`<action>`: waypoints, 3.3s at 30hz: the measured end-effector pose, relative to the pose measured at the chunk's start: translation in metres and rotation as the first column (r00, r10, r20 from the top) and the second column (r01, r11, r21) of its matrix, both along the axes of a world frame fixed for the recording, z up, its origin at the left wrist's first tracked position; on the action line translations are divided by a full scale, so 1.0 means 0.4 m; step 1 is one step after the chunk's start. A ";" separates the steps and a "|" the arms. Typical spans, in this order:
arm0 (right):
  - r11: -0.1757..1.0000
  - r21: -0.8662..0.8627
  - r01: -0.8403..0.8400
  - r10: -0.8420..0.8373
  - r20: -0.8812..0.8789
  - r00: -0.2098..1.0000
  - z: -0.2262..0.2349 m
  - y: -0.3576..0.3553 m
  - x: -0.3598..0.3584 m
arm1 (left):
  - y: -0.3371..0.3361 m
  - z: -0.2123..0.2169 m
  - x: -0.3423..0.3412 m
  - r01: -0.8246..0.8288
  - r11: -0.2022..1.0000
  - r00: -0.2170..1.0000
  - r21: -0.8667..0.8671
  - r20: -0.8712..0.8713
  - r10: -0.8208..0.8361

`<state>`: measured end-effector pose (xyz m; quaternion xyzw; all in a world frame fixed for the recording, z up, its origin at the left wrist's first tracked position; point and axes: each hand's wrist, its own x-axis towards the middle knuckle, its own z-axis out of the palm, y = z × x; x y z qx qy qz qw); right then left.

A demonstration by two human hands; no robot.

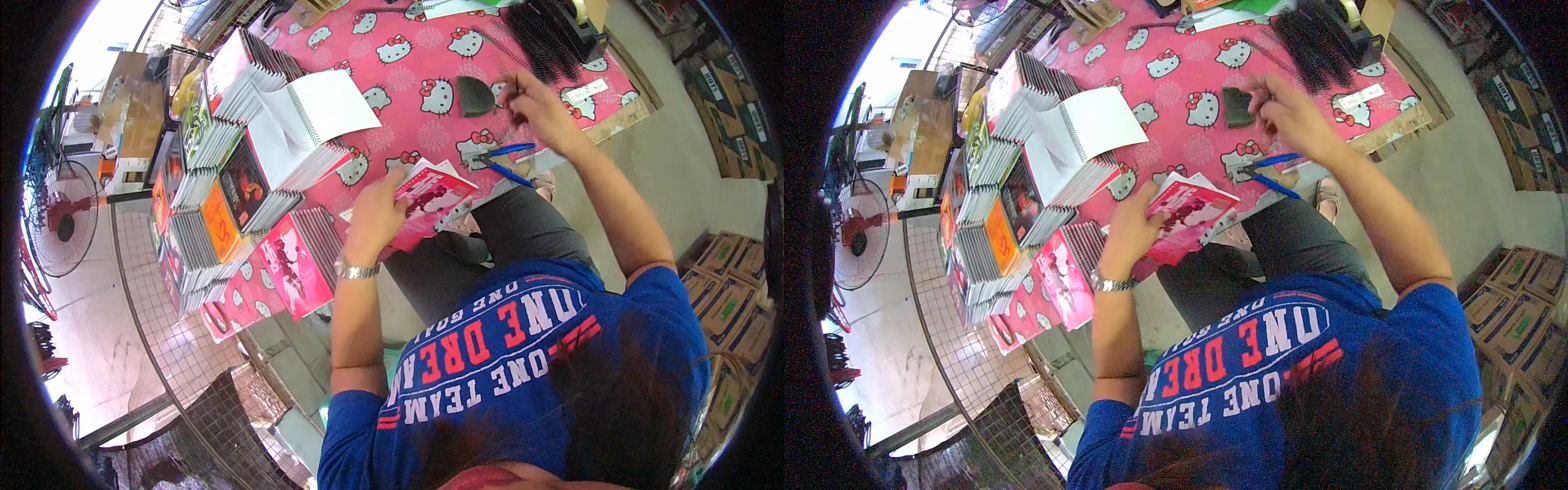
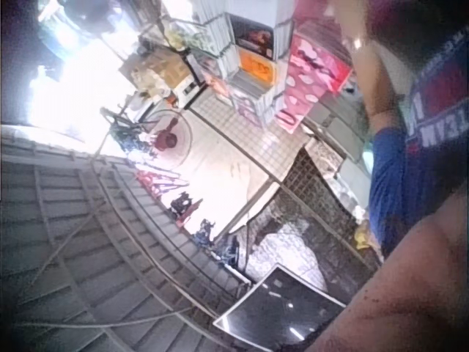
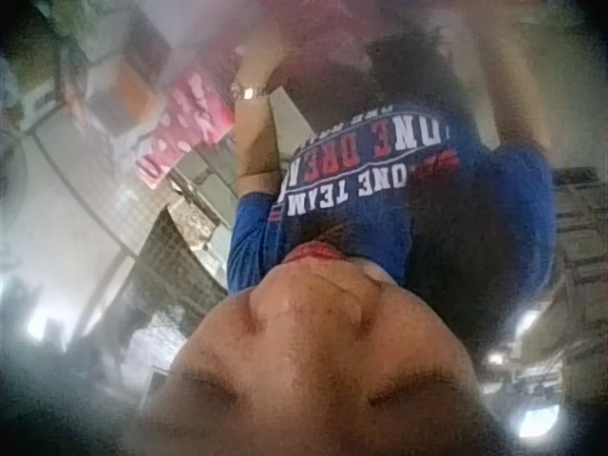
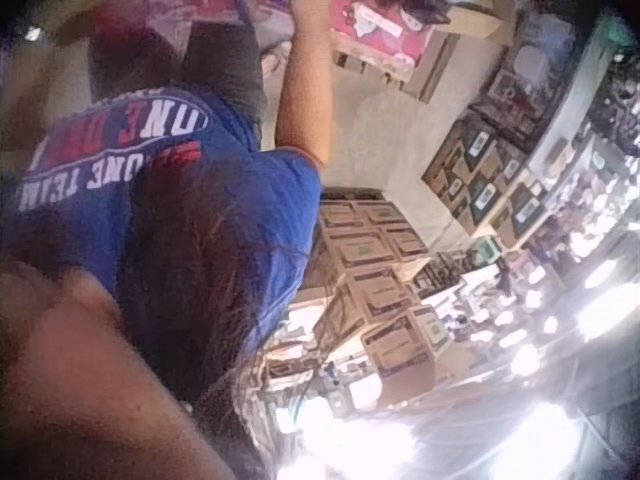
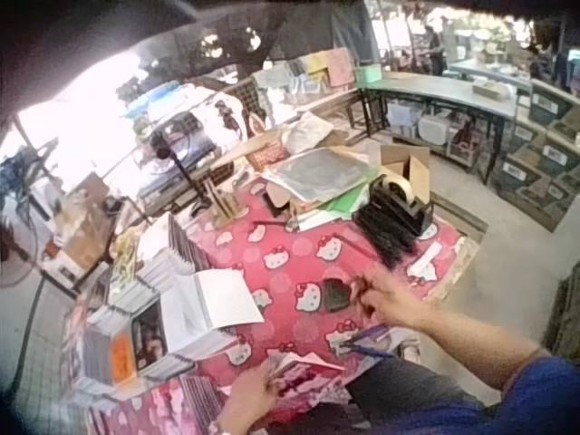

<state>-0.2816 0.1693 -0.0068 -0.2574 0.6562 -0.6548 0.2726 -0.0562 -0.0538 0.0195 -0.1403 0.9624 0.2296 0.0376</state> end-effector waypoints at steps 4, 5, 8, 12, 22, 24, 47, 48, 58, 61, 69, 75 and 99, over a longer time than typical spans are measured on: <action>0.995 -0.018 -0.094 0.095 0.216 0.972 -0.052 -0.016 0.117 | 0.016 0.039 0.021 0.128 0.947 0.988 -0.295 -0.044 -0.148; 0.995 0.008 -0.097 0.095 0.117 0.989 -0.079 -0.027 0.150 | 0.021 0.013 0.031 0.126 0.917 0.984 -0.379 -0.070 -0.164; 0.988 0.104 -0.115 0.105 0.097 0.990 -0.096 -0.037 0.265 | 0.052 -0.011 0.043 0.058 0.882 0.981 -0.468 -0.136 -0.137; 0.998 -0.044 -0.040 0.037 -0.065 0.997 -0.177 -0.071 0.399 | 0.055 -0.004 0.016 -0.026 0.930 0.987 -0.367 -0.157 -0.034; 0.952 0.071 -0.297 0.305 -0.277 0.911 -0.081 -0.117 0.316 | 0.043 -0.026 0.045 0.037 0.945 0.970 -0.326 -0.215 -0.112; 0.887 0.293 -0.357 0.448 -0.353 0.822 -0.033 -0.115 0.256 | 0.047 -0.028 0.049 0.030 0.943 0.958 -0.331 -0.260 -0.122; 0.784 0.435 -0.444 0.619 -0.482 0.621 -0.009 -0.150 0.202 | 0.049 -0.021 0.035 0.056 0.965 0.931 -0.257 -0.337 -0.143; 0.845 0.332 -0.418 0.534 -0.524 0.663 -0.003 -0.134 0.212 | 0.052 -0.019 0.035 0.052 0.969 0.925 -0.241 -0.354 -0.137; 0.874 0.403 -0.271 0.482 -0.653 0.583 0.081 -0.123 0.258 | 0.042 -0.038 0.044 0.102 0.924 0.905 -0.369 -0.351 -0.240; 0.760 0.441 -0.478 0.613 -0.242 0.752 0.061 -0.160 0.231 | 0.043 -0.040 0.050 0.099 0.935 0.918 -0.342 -0.330 -0.218; 0.812 0.584 -0.010 0.565 -0.781 0.265 -0.176 -0.175 -0.140 | 0.113 -0.049 0.095 -0.321 0.812 0.937 -0.488 -0.287 0.199; 0.566 -0.123 -0.815 0.816 0.223 0.533 -0.074 -0.210 0.076 | 0.090 -0.103 0.114 -0.276 0.936 0.914 -0.218 -0.361 0.185; 0.323 -0.318 -0.892 0.932 0.272 0.240 -0.024 -0.272 0.120 | 0.080 -0.095 0.138 -0.239 0.967 0.903 -0.085 -0.386 0.189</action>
